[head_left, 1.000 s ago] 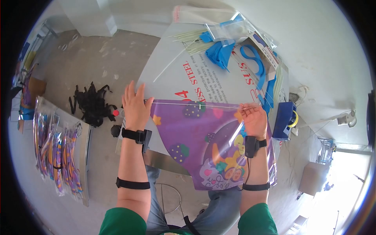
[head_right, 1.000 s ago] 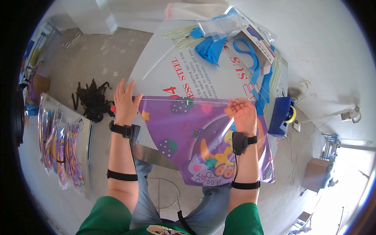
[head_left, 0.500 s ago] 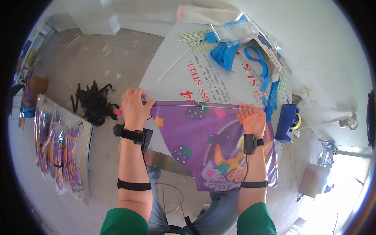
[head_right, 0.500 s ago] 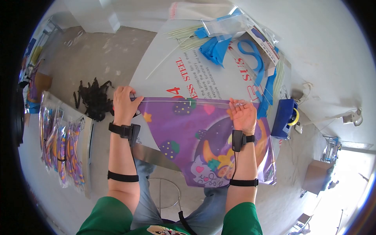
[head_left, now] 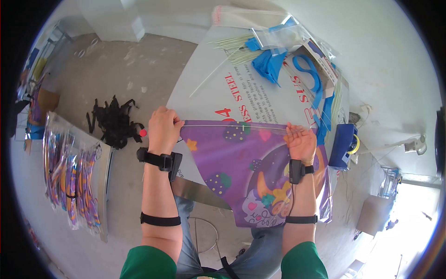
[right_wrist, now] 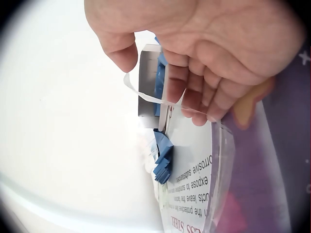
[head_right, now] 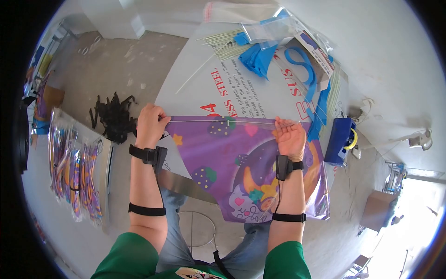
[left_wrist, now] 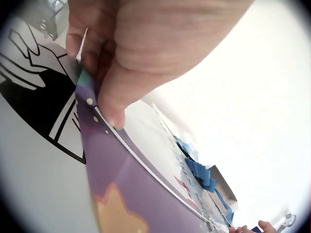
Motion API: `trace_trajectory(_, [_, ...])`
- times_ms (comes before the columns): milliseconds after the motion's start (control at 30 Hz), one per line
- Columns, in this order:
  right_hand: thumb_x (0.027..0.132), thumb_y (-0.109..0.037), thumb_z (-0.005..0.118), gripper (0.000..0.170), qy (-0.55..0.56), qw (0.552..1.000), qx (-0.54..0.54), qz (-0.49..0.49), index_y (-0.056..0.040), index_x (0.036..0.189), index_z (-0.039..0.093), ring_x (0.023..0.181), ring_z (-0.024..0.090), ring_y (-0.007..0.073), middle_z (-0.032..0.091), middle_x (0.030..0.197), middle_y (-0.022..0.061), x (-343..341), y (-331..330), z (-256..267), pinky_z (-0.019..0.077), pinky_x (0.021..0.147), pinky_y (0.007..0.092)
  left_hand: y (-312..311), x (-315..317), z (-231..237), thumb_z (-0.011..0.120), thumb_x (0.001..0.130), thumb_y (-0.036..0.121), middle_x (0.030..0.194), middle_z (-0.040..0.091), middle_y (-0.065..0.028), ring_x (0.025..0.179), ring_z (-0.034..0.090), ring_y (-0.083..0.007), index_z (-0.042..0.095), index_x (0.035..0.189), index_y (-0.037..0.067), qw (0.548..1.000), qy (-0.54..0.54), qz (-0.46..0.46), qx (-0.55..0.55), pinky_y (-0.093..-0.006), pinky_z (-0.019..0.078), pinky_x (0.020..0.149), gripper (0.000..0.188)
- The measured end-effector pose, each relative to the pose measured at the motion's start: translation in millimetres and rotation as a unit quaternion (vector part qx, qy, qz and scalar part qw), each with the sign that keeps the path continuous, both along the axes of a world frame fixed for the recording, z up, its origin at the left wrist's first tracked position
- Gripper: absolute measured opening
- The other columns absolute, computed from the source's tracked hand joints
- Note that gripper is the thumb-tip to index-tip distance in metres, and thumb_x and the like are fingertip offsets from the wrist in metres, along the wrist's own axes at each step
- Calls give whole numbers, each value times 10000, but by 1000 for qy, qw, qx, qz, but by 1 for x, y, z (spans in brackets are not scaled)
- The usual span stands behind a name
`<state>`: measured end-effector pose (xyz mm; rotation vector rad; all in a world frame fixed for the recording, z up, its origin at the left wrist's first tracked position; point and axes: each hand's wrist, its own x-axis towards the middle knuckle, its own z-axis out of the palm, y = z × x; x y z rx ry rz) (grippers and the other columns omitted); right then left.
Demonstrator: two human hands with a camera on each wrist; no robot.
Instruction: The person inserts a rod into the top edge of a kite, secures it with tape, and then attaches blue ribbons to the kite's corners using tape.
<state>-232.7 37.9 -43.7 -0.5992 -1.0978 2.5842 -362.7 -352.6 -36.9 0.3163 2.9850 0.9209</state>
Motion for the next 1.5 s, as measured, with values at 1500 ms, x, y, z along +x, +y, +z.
trace_trajectory(1500, [933,-290,424,372,-1,999,45,-15,54,936,568,1149,527,341,622,1016,177,3,4,-10,436,1005,403,111,58,9,549,789,92,972,582,-62,985,543,-223,620,913,43,964,142,-222,23,-346,428,875,151])
